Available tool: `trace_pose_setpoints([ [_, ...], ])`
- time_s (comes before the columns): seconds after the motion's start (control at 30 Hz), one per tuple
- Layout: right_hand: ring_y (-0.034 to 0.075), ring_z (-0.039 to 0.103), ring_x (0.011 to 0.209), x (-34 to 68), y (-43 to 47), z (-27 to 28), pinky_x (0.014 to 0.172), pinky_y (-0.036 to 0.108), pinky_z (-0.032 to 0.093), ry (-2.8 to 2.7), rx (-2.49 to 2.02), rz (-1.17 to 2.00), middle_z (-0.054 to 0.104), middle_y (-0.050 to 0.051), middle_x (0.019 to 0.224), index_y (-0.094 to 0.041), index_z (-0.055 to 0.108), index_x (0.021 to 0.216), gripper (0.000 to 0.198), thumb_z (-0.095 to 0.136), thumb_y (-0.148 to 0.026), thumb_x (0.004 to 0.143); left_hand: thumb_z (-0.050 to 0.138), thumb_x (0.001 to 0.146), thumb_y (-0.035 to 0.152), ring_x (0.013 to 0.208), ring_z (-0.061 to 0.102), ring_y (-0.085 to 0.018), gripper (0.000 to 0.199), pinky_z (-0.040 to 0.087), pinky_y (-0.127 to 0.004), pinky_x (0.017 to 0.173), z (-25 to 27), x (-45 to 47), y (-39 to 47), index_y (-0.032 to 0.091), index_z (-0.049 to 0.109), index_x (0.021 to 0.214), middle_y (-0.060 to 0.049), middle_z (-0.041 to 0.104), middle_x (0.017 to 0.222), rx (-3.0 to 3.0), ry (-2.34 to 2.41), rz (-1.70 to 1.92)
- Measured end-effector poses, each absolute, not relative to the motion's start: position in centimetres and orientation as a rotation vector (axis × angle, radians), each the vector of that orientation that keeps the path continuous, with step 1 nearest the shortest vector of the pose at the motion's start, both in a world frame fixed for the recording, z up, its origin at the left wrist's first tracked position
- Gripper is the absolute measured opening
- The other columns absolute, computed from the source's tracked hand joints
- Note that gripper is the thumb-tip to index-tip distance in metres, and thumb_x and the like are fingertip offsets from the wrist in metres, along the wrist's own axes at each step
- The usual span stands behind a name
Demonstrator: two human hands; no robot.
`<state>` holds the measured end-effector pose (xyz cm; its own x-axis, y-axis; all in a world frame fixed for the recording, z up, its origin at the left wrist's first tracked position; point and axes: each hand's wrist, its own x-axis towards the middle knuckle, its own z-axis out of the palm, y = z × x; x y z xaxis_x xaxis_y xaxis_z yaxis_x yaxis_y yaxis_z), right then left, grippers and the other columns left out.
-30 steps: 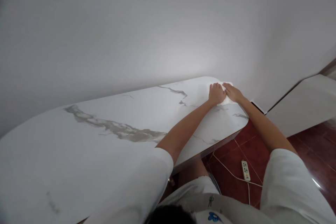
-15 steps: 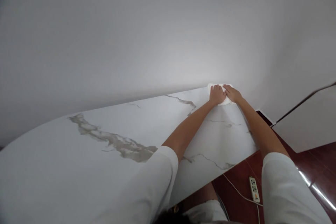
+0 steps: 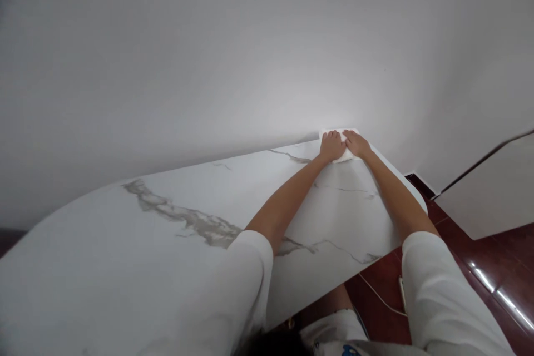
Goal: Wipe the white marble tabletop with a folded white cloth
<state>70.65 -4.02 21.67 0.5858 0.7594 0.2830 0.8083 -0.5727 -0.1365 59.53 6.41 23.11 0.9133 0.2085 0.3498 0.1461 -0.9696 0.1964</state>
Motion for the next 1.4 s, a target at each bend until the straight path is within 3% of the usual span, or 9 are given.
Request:
trace_pose_setpoints([
  [0.33,0.027,0.044,0.133,62.7,3.5,22.1,0.110,0.044,0.037,-1.422,-2.435,-0.265,0.050,0.012,0.143,-0.011,0.049,0.135,0.052,0.029,-0.020,0.088,0.031,0.093,0.026,0.128,0.042,-0.025,0.044,0.023,-0.041,0.113,23.4,51.4,12.7,0.008,0.049,0.130,-0.017,0.051,0.137,2.965,0.416,0.534],
  [0.6,0.031,0.040,0.135,55.2,9.3,22.3,0.110,0.051,0.036,-1.633,-2.325,-0.114,0.044,0.007,0.148,-0.016,0.045,0.140,0.052,0.036,-0.030,0.090,0.029,0.093,0.027,0.137,0.034,-0.024,0.050,0.019,-0.041,0.115,23.5,41.9,18.7,0.009,0.040,0.138,-0.016,0.042,0.147,2.971,0.501,0.428],
  [0.87,0.032,0.039,0.135,44.9,18.0,22.5,0.112,0.048,0.031,-1.813,-2.153,-0.149,0.045,0.014,0.147,-0.009,0.045,0.136,0.049,0.035,-0.029,0.092,0.029,0.093,0.027,0.141,0.030,-0.025,0.055,0.017,-0.041,0.116,23.7,31.4,26.5,0.004,0.034,0.142,-0.019,0.035,0.151,3.005,0.675,0.347],
  [1.13,0.032,0.038,0.134,34.6,26.7,23.0,0.110,0.047,0.030,-1.893,-2.098,-0.145,0.046,0.020,0.142,-0.004,0.045,0.131,0.044,0.033,-0.025,0.094,0.027,0.092,0.026,0.141,0.029,-0.020,0.054,0.016,-0.038,0.115,24.4,21.4,33.9,0.009,0.034,0.143,-0.014,0.035,0.152,2.990,0.886,0.275],
  [1.4,0.029,0.041,0.130,27.0,31.1,23.4,0.108,0.044,0.033,-1.989,-2.005,-0.138,0.049,0.016,0.141,-0.008,0.047,0.128,0.040,0.031,-0.027,0.096,0.027,0.089,0.028,0.139,0.031,-0.022,0.057,0.021,-0.038,0.114,24.2,13.7,37.7,0.007,0.036,0.141,-0.015,0.037,0.151,2.964,1.074,0.242],
])
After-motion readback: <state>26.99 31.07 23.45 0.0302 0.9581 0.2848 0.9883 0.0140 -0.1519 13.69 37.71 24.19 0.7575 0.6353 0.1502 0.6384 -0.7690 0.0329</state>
